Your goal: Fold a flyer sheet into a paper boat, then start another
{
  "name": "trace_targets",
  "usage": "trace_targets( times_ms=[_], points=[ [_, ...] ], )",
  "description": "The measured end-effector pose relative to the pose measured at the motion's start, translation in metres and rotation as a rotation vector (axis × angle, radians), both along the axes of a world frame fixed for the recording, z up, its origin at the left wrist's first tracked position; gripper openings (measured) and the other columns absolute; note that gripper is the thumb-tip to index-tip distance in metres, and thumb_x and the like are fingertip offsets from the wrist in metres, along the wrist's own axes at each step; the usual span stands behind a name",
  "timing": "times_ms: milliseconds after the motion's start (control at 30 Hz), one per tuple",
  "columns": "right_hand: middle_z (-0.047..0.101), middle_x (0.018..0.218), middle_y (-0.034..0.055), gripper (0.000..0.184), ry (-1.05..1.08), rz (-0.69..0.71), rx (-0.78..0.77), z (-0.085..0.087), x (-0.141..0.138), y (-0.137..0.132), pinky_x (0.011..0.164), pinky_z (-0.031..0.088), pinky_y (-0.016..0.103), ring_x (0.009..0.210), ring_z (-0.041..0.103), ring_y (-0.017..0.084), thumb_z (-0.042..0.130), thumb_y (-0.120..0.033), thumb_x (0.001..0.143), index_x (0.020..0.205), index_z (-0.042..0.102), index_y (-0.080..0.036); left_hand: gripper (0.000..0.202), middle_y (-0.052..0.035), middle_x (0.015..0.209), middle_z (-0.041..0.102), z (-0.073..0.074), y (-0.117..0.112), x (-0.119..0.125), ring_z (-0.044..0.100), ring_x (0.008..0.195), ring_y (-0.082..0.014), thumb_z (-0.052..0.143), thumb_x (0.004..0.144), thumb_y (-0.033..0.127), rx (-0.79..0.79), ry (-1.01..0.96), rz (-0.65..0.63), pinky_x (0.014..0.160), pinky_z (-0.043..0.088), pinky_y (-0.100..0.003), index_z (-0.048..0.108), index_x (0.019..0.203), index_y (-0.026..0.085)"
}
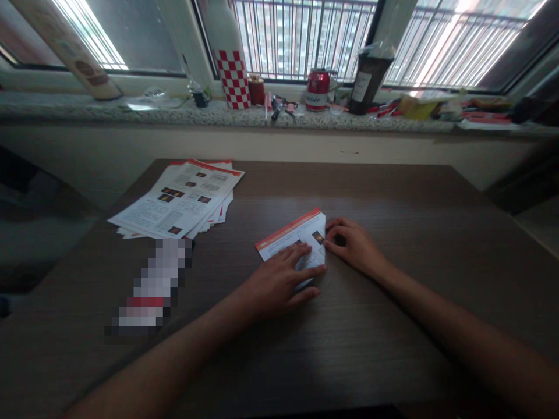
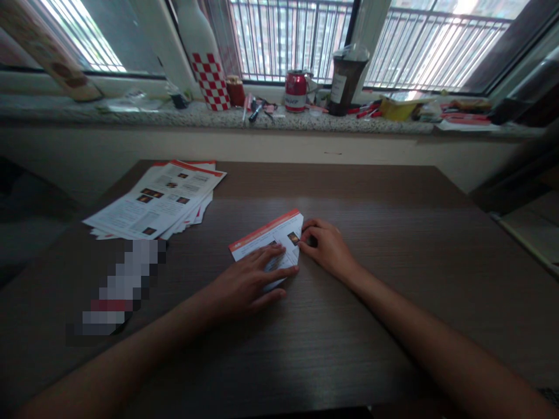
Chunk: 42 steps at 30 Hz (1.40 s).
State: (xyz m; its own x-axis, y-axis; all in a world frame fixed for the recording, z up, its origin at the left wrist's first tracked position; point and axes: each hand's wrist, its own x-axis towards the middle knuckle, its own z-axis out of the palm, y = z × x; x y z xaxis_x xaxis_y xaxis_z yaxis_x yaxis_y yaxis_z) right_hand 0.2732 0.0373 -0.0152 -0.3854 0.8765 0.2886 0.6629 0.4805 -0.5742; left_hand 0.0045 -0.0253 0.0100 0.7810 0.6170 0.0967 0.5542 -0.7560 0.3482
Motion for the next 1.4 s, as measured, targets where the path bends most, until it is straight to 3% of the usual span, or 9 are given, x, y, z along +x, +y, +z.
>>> trace_targets(
  times_ms=[400,700,967,1067,1200,1300,1400],
  points=[
    [0.069,0.09,0.0081,0.013,-0.125,-0.096,0.042,0.01,0.007,0.073,0.078,0.05,0.037,0.084,0.064,0.024,0.07,-0.024,0.088,0.076,0.069,-0.021,0.049,-0.0103,0.168,0.037,-0.001,-0.001,-0.002,0.035,0.154,-0.0367,0.053,0.108,0.053,-0.021,-0.017,0.003,0.122,0.036,-0.056,0.055,0.153,0.035],
    [0.069,0.088,0.0071,0.015,-0.122,-0.166,0.068,0.004,0.009,0.085,0.075,0.049,0.036,0.081,0.063,0.023,0.071,-0.03,0.089,0.078,0.068,-0.021,0.05,-0.0117,0.168,0.036,-0.001,-0.001,-0.002,0.033,0.156,-0.0361,0.052,0.108,0.053,-0.016,-0.004,0.005,0.123,0.036,-0.055,0.053,0.154,0.034],
    [0.074,0.098,0.0095,0.021,-0.016,-0.204,0.101,0.006,0.008,0.061,0.079,0.057,0.04,0.084,0.069,0.025,0.063,-0.039,0.097,0.099,0.074,-0.021,0.05,-0.0104,0.17,0.035,-0.002,0.0,-0.003,0.032,0.156,-0.0358,0.054,0.107,0.05,-0.016,-0.026,-0.009,0.124,0.034,-0.055,0.054,0.154,0.031],
    [0.073,0.123,0.0117,0.029,-0.001,0.005,0.097,0.011,0.006,0.037,0.097,0.057,0.046,0.111,0.069,0.028,0.057,-0.035,0.103,0.123,0.072,-0.022,0.048,-0.0098,0.171,0.034,-0.003,0.002,-0.003,0.028,0.158,-0.0347,0.054,0.108,0.049,-0.012,-0.036,-0.03,0.126,0.03,-0.055,0.055,0.152,0.031],
    [0.057,0.155,0.0133,0.045,-0.122,0.169,0.107,0.013,0.009,0.0,0.117,0.045,0.054,0.144,0.052,0.031,0.055,-0.037,0.106,0.15,0.057,-0.026,0.047,-0.0107,0.171,0.033,-0.002,0.003,-0.003,0.024,0.16,-0.0343,0.053,0.108,0.05,-0.02,-0.014,-0.044,0.128,0.026,-0.055,0.059,0.15,0.029],
    [0.038,0.169,0.0071,0.06,-0.263,0.307,0.104,0.011,0.014,-0.022,0.125,0.034,0.059,0.155,0.036,0.031,0.059,-0.039,0.105,0.162,0.04,-0.035,0.048,-0.0116,0.171,0.033,-0.002,0.003,-0.002,0.025,0.159,-0.0353,0.055,0.107,0.049,-0.018,-0.002,-0.039,0.127,0.028,-0.056,0.057,0.151,0.029],
    [0.032,0.171,0.0031,0.071,-0.329,0.382,0.096,0.009,0.02,-0.033,0.129,0.026,0.059,0.157,0.032,0.03,0.063,-0.042,0.103,0.166,0.029,-0.038,0.046,-0.0107,0.171,0.032,-0.001,0.003,-0.001,0.028,0.158,-0.036,0.057,0.107,0.048,-0.009,-0.014,-0.039,0.126,0.032,-0.057,0.058,0.149,0.03]
  ],
)
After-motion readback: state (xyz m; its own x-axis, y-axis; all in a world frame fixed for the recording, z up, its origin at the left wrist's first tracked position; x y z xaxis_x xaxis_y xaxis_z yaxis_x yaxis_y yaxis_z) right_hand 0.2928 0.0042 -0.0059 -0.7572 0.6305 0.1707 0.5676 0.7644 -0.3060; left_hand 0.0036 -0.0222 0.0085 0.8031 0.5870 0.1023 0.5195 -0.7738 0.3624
